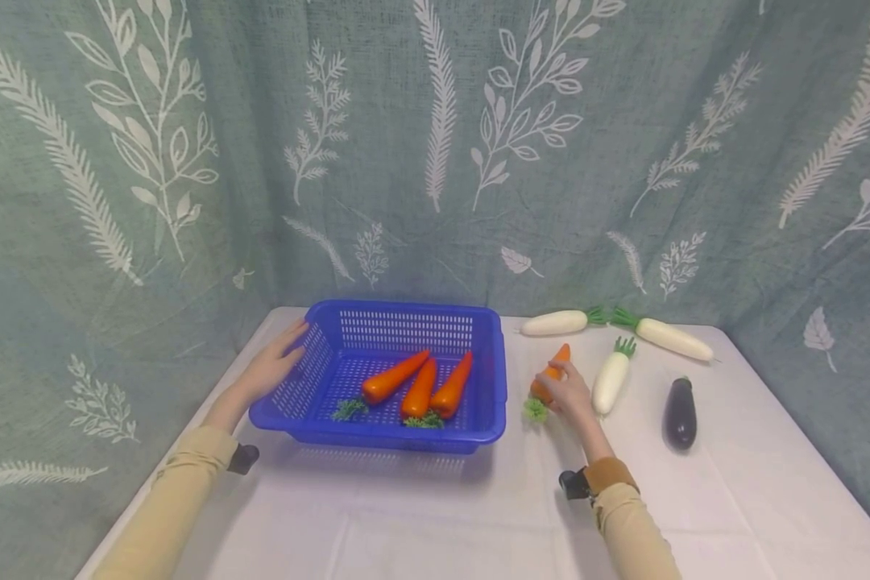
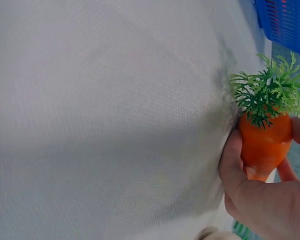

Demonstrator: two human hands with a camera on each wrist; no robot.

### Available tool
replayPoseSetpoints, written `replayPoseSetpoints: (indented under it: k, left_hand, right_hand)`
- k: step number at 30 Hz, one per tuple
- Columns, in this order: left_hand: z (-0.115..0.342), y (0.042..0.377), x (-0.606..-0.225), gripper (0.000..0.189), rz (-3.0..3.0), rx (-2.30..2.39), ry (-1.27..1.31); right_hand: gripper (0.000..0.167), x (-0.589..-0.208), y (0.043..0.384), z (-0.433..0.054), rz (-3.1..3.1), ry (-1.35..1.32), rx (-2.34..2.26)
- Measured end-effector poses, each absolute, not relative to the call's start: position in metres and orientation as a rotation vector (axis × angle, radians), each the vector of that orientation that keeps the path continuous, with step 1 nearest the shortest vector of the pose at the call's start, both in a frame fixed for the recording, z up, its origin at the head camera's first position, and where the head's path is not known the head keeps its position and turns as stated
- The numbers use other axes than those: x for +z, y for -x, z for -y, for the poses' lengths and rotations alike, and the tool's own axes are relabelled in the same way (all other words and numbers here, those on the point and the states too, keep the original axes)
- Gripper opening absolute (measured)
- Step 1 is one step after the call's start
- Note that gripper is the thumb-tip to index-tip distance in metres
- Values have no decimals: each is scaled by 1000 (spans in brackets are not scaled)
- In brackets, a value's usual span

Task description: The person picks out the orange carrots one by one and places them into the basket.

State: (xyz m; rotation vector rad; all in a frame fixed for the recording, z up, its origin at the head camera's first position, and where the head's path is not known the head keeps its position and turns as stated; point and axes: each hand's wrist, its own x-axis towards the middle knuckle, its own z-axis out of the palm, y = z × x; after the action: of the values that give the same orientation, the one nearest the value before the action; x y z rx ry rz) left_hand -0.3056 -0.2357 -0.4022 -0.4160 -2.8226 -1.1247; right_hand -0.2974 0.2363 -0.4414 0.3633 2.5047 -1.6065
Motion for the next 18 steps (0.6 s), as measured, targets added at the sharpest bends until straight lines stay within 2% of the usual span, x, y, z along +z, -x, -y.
replayPoseSetpoints:
  k: [18]
  left_hand:
    - [236, 306, -402, 50, 2836, -1134, 405]
  right_hand:
    - [57, -445, 298, -234, -2516, -397, -1604]
